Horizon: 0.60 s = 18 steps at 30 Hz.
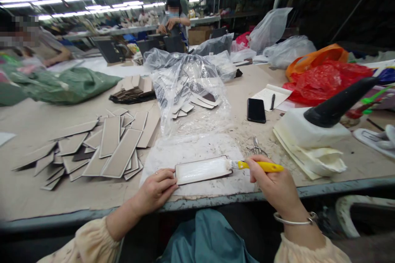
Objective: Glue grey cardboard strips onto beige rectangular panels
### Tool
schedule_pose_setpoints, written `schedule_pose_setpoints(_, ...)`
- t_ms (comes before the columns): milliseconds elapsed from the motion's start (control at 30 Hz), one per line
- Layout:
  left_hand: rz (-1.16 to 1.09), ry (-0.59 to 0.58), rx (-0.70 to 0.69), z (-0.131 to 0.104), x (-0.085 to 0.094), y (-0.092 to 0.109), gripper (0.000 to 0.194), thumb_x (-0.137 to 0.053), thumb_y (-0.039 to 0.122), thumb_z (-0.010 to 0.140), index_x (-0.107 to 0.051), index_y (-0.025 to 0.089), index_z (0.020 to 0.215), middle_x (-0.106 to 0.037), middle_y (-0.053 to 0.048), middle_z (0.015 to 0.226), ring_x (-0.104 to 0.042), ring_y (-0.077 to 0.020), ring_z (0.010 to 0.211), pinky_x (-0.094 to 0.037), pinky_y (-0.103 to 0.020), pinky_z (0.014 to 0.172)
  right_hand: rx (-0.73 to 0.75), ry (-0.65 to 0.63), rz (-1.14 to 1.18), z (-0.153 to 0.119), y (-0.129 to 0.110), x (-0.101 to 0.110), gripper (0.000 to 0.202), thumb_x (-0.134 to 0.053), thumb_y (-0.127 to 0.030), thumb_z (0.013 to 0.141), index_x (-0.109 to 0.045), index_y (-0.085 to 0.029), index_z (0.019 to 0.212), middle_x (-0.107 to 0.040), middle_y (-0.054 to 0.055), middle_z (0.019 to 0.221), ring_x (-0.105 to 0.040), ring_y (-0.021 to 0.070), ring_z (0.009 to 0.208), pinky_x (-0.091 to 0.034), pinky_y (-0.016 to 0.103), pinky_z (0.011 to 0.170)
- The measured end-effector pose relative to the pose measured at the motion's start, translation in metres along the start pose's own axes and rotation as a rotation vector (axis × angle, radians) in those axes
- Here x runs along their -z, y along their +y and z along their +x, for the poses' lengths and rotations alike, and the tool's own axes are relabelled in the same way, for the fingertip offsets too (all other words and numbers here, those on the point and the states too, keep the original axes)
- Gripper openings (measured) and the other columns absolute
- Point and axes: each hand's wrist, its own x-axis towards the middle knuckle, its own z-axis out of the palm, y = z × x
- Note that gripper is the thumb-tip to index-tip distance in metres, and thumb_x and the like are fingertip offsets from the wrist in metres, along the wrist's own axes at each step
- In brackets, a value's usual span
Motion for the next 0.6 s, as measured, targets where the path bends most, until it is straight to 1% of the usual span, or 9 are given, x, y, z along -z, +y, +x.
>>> schedule_pose_setpoints(100, -0.043, -0.023, 0.048, 0.001, 0.004, 0.0, 0.006, -0.063, 0.021, 0.085, -0.065, 0.018, 0.089, -0.064, -0.008, 0.09, -0.061, -0.0191, 0.097, -0.053, -0.032, 0.086, -0.048, 0.192, 0.152, 0.002, 0.003, 0.005, 0.033, -0.058, -0.052, 0.083, -0.064, -0.02, 0.082, -0.055, 0.0, 0.055, -0.05, 0.0142, 0.047, -0.041, 0.027, 0.045)
schedule_pose_setpoints(133, -0.06, -0.046, 0.072, 0.002, 0.007, 0.0, 0.008, -0.066, 0.024, 0.083, -0.066, 0.018, 0.088, -0.064, -0.008, 0.092, -0.061, -0.0194, 0.096, -0.054, -0.032, 0.085, -0.059, 0.252, 0.208, 0.002, 0.002, 0.005, 0.032, -0.059, -0.052, 0.083, -0.064, -0.02, 0.083, -0.056, 0.001, 0.056, -0.049, 0.015, 0.047, -0.041, 0.028, 0.044)
schedule_pose_setpoints(233, -0.111, -0.16, 0.159, 0.01, 0.022, 0.003, 0.014, -0.071, 0.026, 0.077, -0.067, 0.02, 0.09, -0.065, -0.007, 0.096, -0.063, -0.0182, 0.092, -0.053, -0.029, 0.082, -0.042, 0.36, 0.32, 0.002, -0.001, 0.002, 0.028, -0.059, -0.048, 0.085, -0.062, -0.021, 0.088, -0.058, 0.002, 0.064, -0.05, 0.0161, 0.051, -0.043, 0.031, 0.048)
schedule_pose_setpoints(300, -0.129, -0.201, 0.201, 0.019, 0.034, 0.004, 0.013, -0.07, 0.025, 0.078, -0.068, 0.02, 0.09, -0.066, -0.005, 0.093, -0.064, -0.0161, 0.085, -0.053, -0.027, 0.078, 0.003, 0.396, 0.33, 0.002, -0.003, -0.003, 0.026, -0.057, -0.047, 0.086, -0.062, -0.022, 0.093, -0.06, 0.002, 0.071, -0.052, 0.0152, 0.054, -0.045, 0.031, 0.053)
schedule_pose_setpoints(367, -0.114, -0.165, 0.218, 0.032, 0.043, 0.0, 0.009, -0.066, 0.026, 0.08, -0.068, 0.019, 0.085, -0.067, -0.004, 0.085, -0.064, -0.0149, 0.079, -0.052, -0.025, 0.073, 0.065, 0.424, 0.31, 0.001, -0.005, -0.01, 0.026, -0.056, -0.046, 0.088, -0.062, -0.023, 0.098, -0.063, 0.002, 0.078, -0.054, 0.0141, 0.056, -0.047, 0.031, 0.056)
schedule_pose_setpoints(433, -0.07, -0.081, 0.224, 0.049, 0.05, -0.008, 0.011, -0.062, 0.027, 0.084, -0.068, 0.018, 0.08, -0.067, -0.004, 0.077, -0.064, -0.0142, 0.073, -0.051, -0.024, 0.068, 0.138, 0.44, 0.295, -0.001, -0.006, -0.016, 0.025, -0.055, -0.044, 0.089, -0.062, -0.023, 0.099, -0.065, 0.003, 0.081, -0.055, 0.0135, 0.056, -0.048, 0.03, 0.057)
schedule_pose_setpoints(500, -0.016, -0.016, 0.247, 0.07, 0.054, -0.019, 0.014, -0.059, 0.026, 0.085, -0.069, 0.018, 0.079, -0.068, -0.003, 0.074, -0.064, -0.0144, 0.069, -0.05, -0.024, 0.065, 0.193, 0.445, 0.293, -0.002, -0.007, -0.022, 0.023, -0.054, -0.042, 0.09, -0.062, -0.023, 0.101, -0.067, 0.003, 0.083, -0.056, 0.013, 0.056, -0.049, 0.029, 0.056)
schedule_pose_setpoints(600, 0.045, -0.008, 0.319, 0.103, 0.053, -0.033, 0.017, -0.053, 0.023, 0.087, -0.07, 0.018, 0.087, -0.07, -0.002, 0.072, -0.065, -0.0148, 0.067, -0.051, -0.024, 0.063, 0.235, 0.405, 0.281, -0.003, -0.002, -0.026, 0.021, -0.055, -0.039, 0.09, -0.063, -0.025, 0.105, -0.07, 0.004, 0.088, -0.059, 0.0131, 0.056, -0.052, 0.029, 0.057)
